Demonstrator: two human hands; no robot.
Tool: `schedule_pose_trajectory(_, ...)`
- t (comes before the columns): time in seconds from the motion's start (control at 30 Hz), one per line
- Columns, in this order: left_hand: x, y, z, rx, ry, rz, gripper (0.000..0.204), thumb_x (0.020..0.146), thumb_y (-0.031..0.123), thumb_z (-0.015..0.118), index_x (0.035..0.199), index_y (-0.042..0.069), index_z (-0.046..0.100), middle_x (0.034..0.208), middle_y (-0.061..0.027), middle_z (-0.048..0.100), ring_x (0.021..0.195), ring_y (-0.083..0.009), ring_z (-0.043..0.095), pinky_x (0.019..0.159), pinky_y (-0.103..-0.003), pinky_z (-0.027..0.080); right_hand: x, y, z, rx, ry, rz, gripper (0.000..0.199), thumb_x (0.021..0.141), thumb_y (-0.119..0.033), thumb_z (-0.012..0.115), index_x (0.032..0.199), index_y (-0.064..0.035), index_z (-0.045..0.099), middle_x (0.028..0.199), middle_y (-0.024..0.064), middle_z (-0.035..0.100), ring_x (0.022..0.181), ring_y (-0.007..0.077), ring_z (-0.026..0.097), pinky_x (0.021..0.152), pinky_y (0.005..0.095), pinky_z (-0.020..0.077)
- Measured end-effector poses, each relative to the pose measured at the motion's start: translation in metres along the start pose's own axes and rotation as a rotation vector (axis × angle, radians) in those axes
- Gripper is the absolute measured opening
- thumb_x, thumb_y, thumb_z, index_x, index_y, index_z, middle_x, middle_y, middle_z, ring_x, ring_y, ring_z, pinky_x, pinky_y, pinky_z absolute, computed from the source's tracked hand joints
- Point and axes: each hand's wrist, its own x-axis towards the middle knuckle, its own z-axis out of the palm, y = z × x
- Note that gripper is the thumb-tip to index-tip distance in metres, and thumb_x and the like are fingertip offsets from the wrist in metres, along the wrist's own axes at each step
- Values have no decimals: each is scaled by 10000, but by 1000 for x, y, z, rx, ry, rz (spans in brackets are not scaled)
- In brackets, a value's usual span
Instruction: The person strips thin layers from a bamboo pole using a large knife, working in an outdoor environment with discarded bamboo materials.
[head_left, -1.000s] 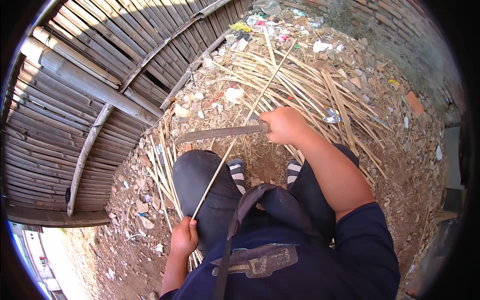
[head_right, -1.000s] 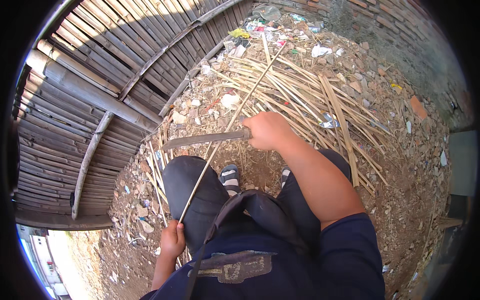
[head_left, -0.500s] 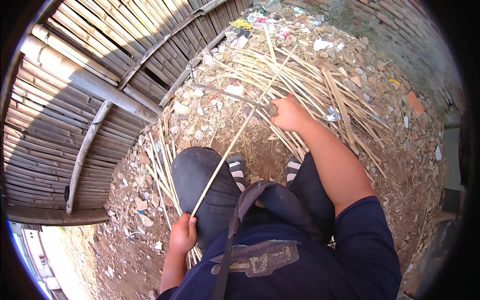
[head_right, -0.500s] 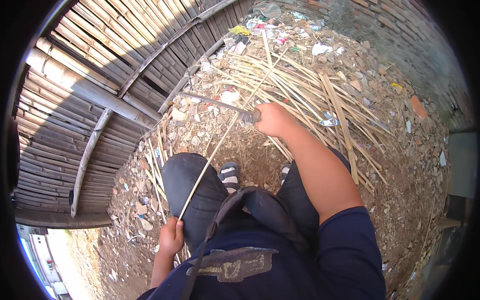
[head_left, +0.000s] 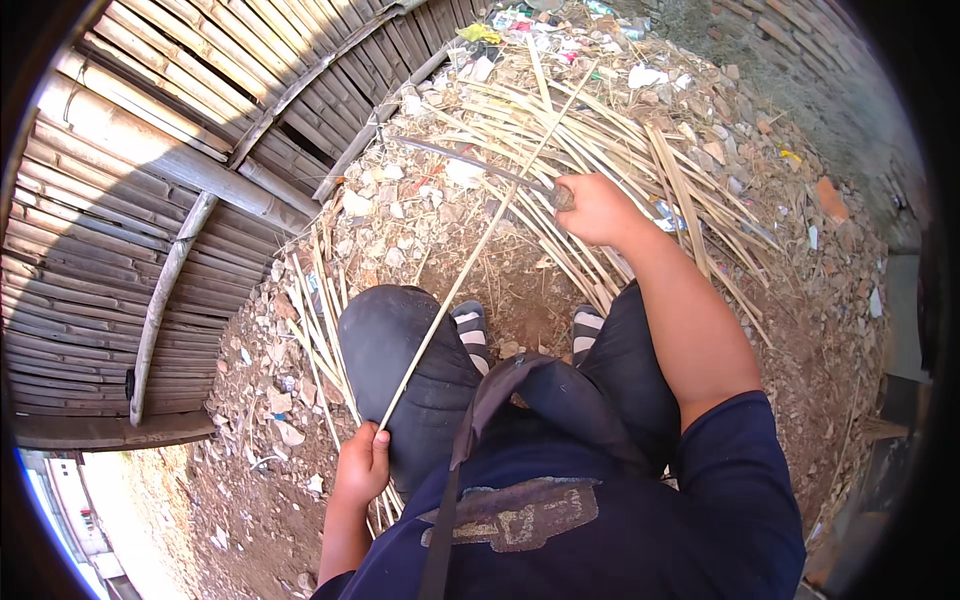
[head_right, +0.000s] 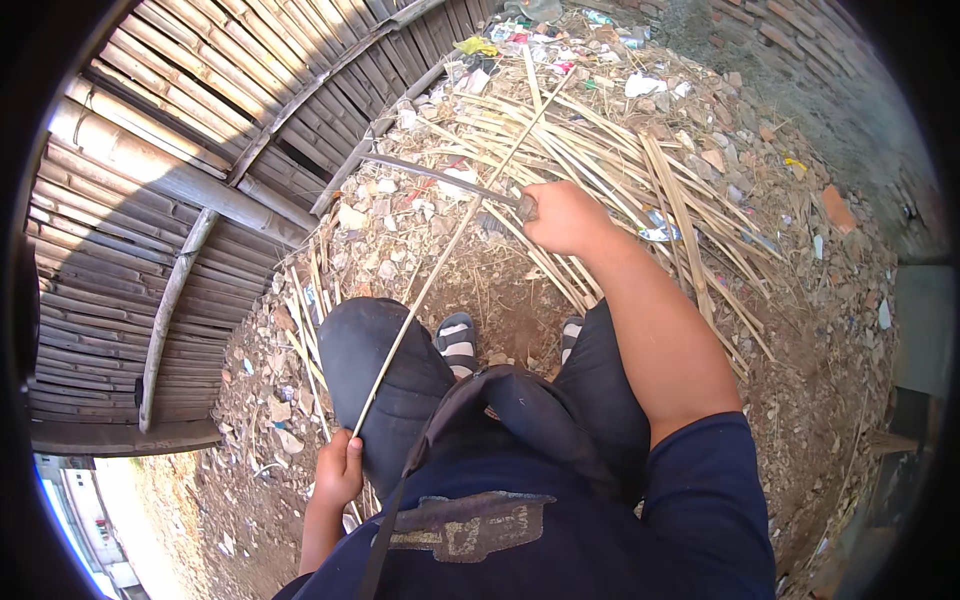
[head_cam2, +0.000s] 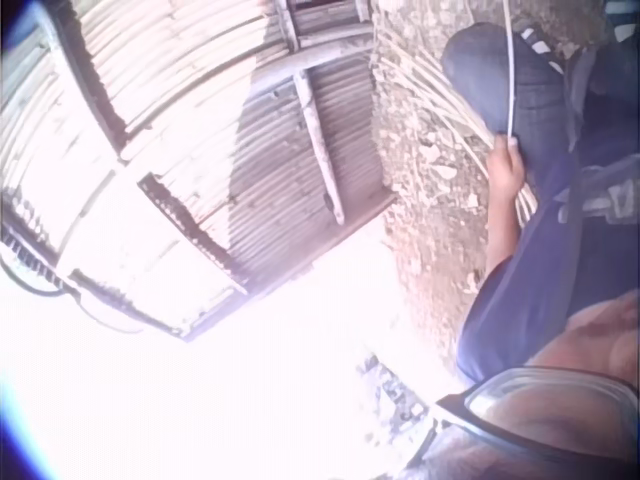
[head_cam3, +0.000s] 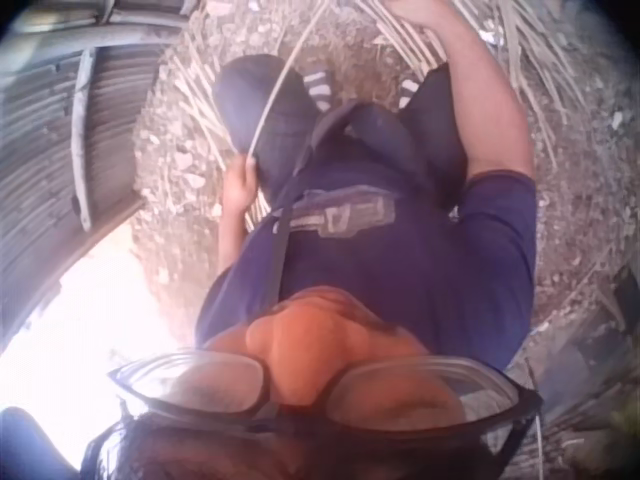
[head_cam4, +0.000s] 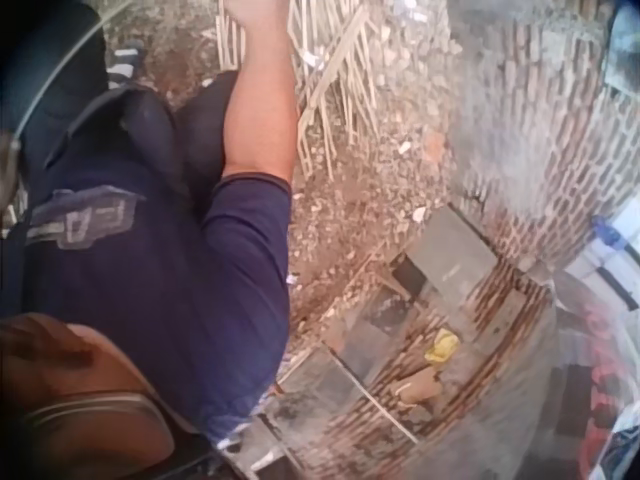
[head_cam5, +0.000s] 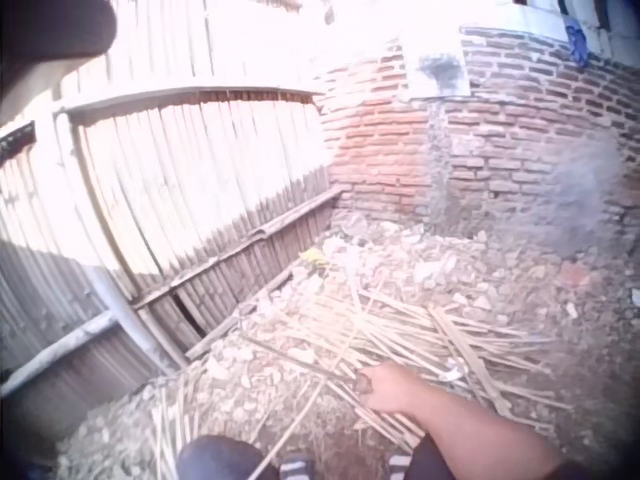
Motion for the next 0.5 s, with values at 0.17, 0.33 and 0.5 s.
schedule_pose_trajectory(0.17,6,-16,-18,-219,-222,-165,419,1096,355,490,849,22,554,627,-70,512,603,-165,497,588,-347,423,-22,-58,3,-212,-225,-243,364,744,-196,760,1091,-96,712,853,174,724,848,401,698,759,490,553)
schedule_pose_trajectory(0.33,10,-14,-21,-191,-237,-122,436,1098,361,480,836,25,570,639,-67,515,623,-163,496,610,-335,429,-11,-38,20,-124,-196,-289,250,730,-184,751,958,-99,692,779,172,696,802,385,699,714,494,549)
schedule_pose_trajectory(0.5,8,-15,-18,-216,-208,-116,434,1096,352,487,831,19,574,637,-73,529,610,-172,513,603,-340,436,-18,-51,13,-186,-159,-212,243,741,-177,739,966,-96,694,768,177,692,794,394,698,716,502,553)
